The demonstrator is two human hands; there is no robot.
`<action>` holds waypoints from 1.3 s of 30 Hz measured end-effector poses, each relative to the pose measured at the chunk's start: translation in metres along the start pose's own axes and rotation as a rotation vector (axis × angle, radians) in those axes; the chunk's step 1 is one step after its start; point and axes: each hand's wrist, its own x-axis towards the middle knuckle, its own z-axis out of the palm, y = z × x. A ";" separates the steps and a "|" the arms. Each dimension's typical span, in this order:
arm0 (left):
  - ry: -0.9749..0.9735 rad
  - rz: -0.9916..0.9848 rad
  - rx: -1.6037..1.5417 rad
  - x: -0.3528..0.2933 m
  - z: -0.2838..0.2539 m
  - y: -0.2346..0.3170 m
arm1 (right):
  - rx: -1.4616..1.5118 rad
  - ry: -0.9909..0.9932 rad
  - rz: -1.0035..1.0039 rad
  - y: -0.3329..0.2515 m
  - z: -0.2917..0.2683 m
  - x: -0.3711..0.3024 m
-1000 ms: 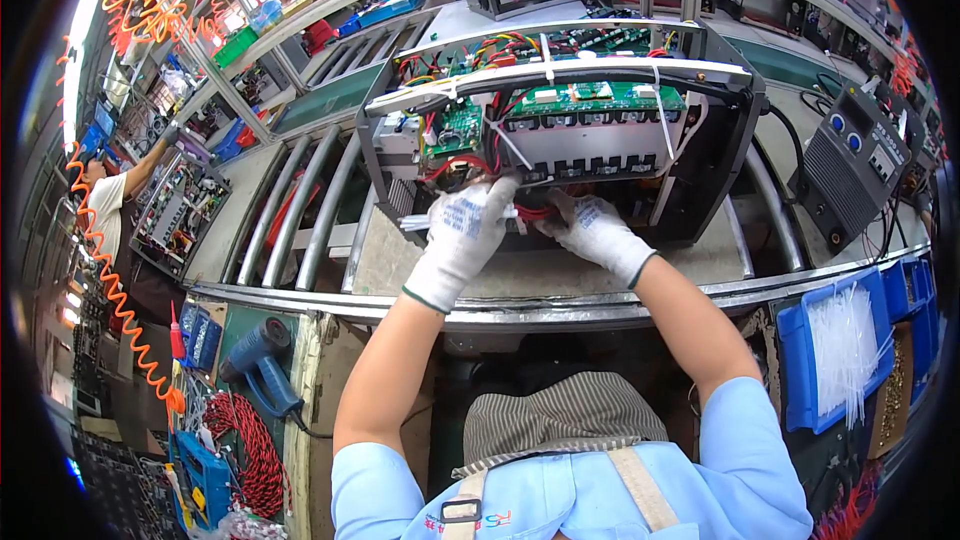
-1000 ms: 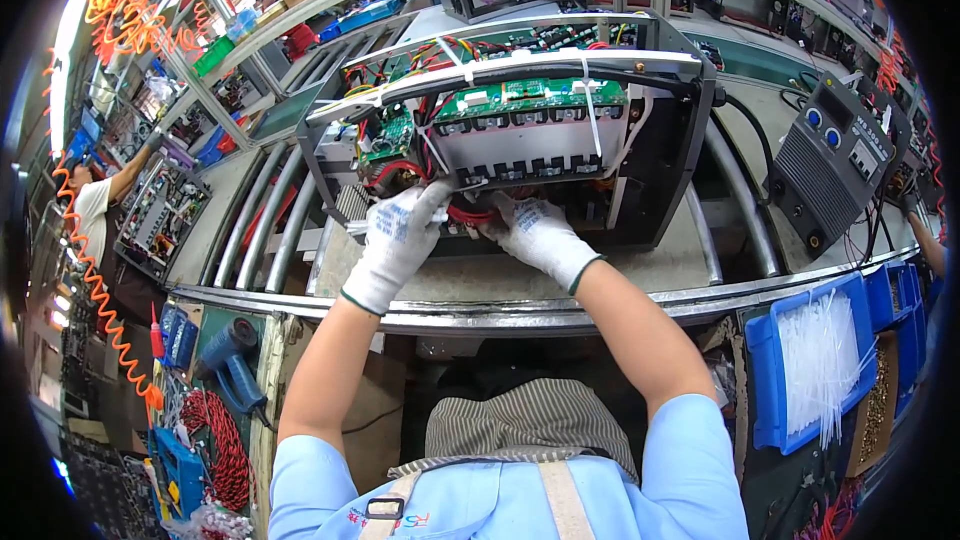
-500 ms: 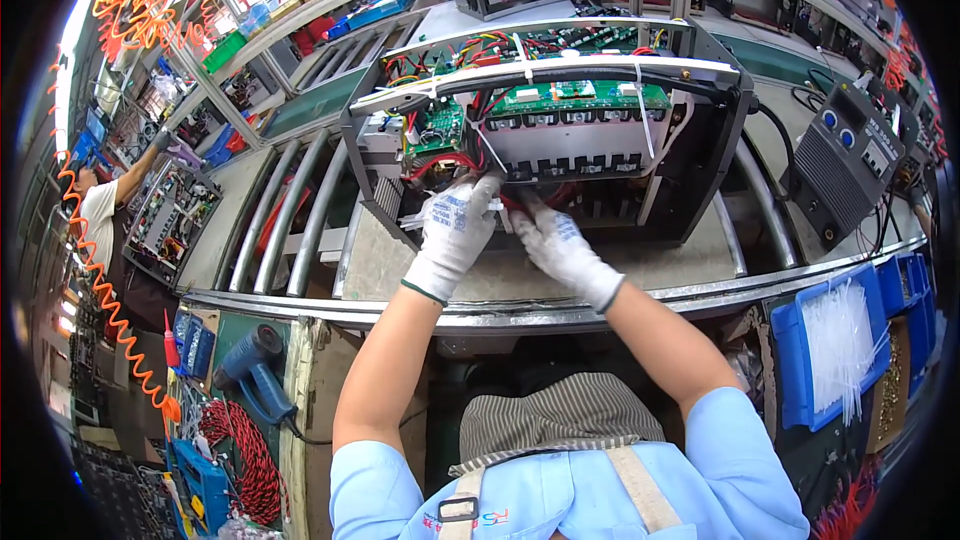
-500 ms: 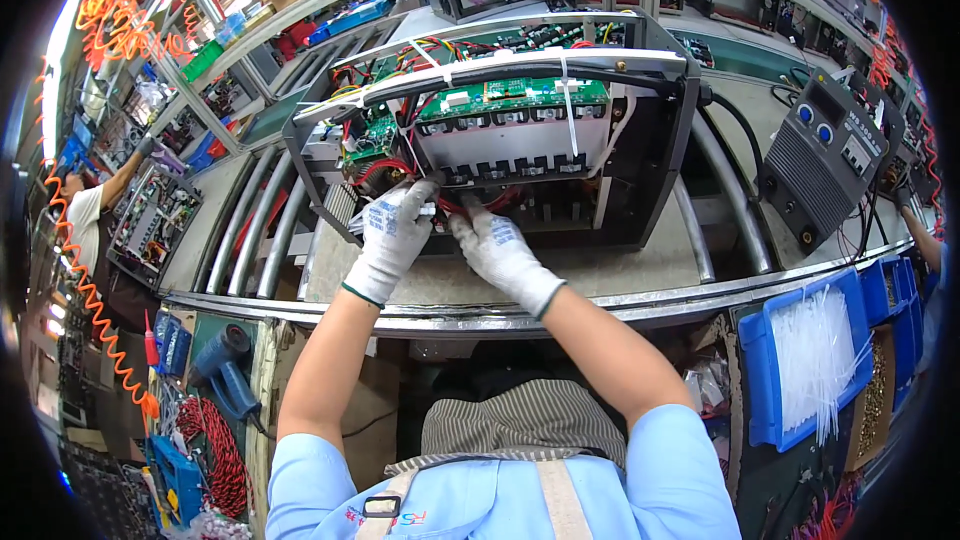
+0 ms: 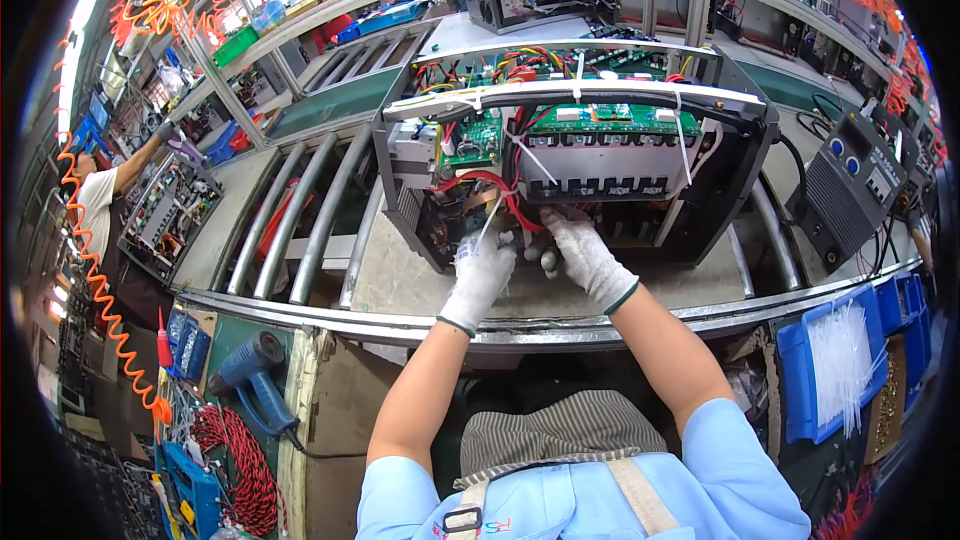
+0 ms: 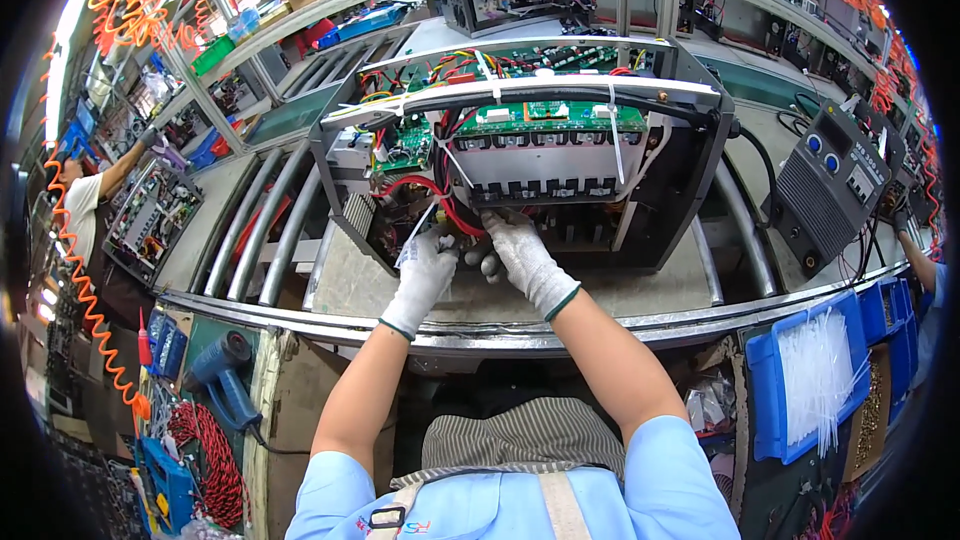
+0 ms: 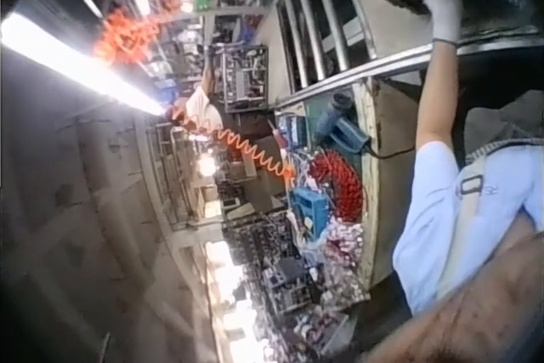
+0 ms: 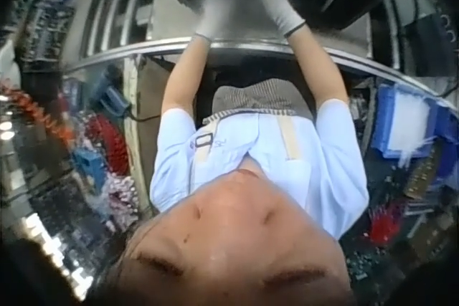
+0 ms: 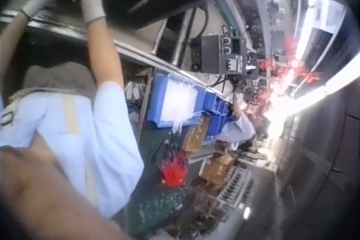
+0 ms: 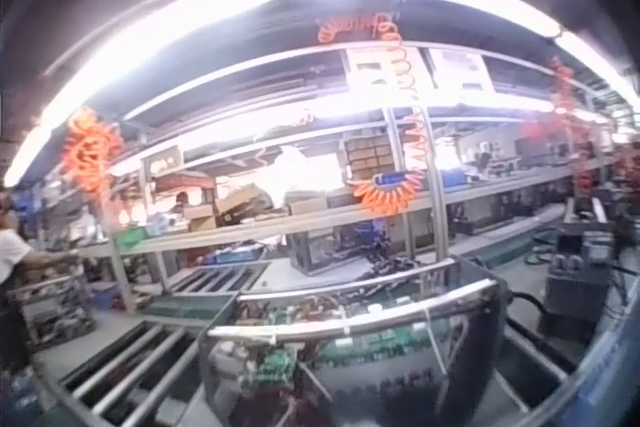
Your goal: The person assembles and wires internal components within an industrial electronics chassis by hand, installing printed circuit boards, internal wiring, and plastic components.
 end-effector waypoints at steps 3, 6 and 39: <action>0.095 0.016 -0.143 0.013 0.022 -0.018 | 0.103 -0.021 0.139 0.000 -0.003 0.006; 0.086 0.117 -0.134 0.016 0.029 -0.022 | 0.360 -0.032 0.100 0.015 -0.013 0.011; -0.155 0.182 0.046 0.021 -0.063 0.037 | 0.061 0.008 -0.399 0.022 -0.013 0.000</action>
